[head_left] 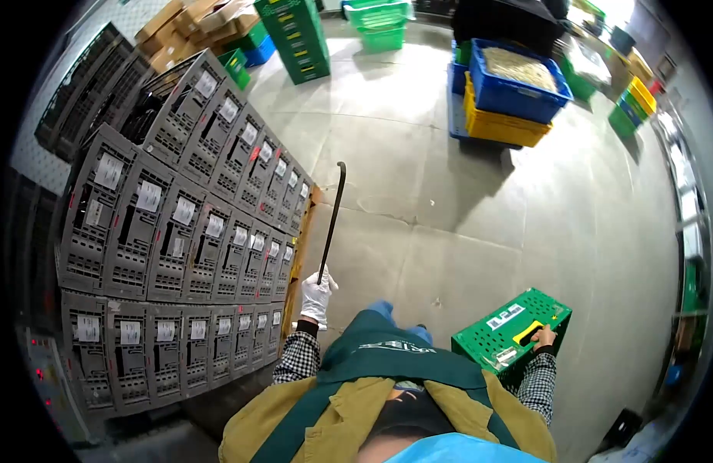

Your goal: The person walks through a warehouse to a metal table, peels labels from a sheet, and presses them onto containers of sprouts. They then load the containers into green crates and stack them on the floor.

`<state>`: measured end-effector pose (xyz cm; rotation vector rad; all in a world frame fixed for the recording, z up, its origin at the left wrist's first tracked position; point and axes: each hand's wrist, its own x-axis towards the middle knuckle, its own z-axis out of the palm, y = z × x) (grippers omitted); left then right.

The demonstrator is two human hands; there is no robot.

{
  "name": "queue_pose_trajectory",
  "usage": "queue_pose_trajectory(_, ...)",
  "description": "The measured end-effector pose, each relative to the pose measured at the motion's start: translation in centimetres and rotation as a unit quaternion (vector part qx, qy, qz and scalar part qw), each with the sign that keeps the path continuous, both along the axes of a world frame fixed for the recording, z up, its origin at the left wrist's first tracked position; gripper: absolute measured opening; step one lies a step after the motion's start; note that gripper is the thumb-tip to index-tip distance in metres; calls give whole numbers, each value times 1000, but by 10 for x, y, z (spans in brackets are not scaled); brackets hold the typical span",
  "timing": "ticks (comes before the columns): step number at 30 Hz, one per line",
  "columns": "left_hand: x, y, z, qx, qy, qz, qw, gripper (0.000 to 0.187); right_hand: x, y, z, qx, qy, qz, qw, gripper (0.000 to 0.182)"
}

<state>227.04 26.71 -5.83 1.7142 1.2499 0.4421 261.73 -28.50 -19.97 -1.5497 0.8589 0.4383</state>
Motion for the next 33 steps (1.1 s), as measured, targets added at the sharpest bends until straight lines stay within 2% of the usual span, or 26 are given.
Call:
queue_pose_trajectory(1, 10, 8, -1, -1, 9, 12, 1000, 66, 23, 27, -5, 19, -5, 20, 1000, 33)
queue_pose_trajectory(4, 52, 45, -1, -7, 10, 41, 999, 67, 84, 123, -15, 47, -19, 67, 996, 28)
queue_pose_trajectory(6, 81, 87, -16, -16, 4, 55, 998, 68, 115, 209, -4, 80, -72, 98, 989, 26)
queue_pose_trajectory(9, 131, 154, -30, -18, -14, 61, 998, 64, 170, 323, -3, 146, -88, 163, 972, 23)
queue_pose_trajectory(11, 171, 203, -30, -24, -21, 74, 997, 59, 211, 412, 16, 191, -88, 205, 956, 21)
queue_pose_trajectory(14, 220, 271, -38, -13, -72, 73, 995, 61, 277, 537, 42, 257, -76, 275, 923, 18)
queue_pose_trajectory(16, 256, 304, -33, -50, -69, 83, 993, 57, 310, 611, 80, 258, -95, 319, 907, 25)
queue_pose_trajectory(18, 289, 333, -16, -70, -66, 77, 992, 51, 347, 673, 106, 277, -91, 404, 867, 20)
queue_pose_trajectory(19, 307, 346, -11, -51, -62, 71, 994, 48, 375, 706, 110, 340, -38, 396, 852, 16)
queue_pose_trajectory(20, 325, 363, -25, -27, -106, 74, 991, 44, 396, 734, 112, 396, 25, 394, 829, 12)
queue_pose_trajectory(21, 337, 375, -47, -112, -225, 87, 964, 40, 399, 759, 131, 269, -73, 428, 860, 8)
queue_pose_trajectory(22, 355, 399, -79, -129, -197, 96, 967, 36, 421, 799, 132, 261, -81, 458, 846, 10)
queue_pose_trajectory(24, 386, 421, -44, 16, -87, 116, 989, 39, 445, 880, 141, 220, -96, 547, 802, 12)
queue_pose_trajectory(26, 408, 450, -32, 52, -72, 169, 982, 42, 475, 966, 127, 233, -80, 597, 763, 22)
queue_pose_trajectory(27, 415, 466, -41, 41, -45, 204, 977, 46, 477, 1010, 128, 197, -86, 644, 734, 24)
queue_pose_trajectory(28, 437, 410, -35, 72, -9, 207, 976, 49, 498, 956, 118, 218, -93, 660, 713, 24)
queue_pose_trajectory(29, 447, 408, -47, 131, 44, 262, 955, 53, 505, 974, 112, 216, -89, 686, 689, 24)
queue_pose_trajectory(30, 453, 422, -52, 93, 64, 279, 954, 56, 510, 1006, 108, 209, -87, 709, 668, 24)
queue_pose_trajectory(33, 456, 401, -32, 69, 47, 340, 937, 55, 539, 1032, 83, 174, -87, 750, 632, 26)
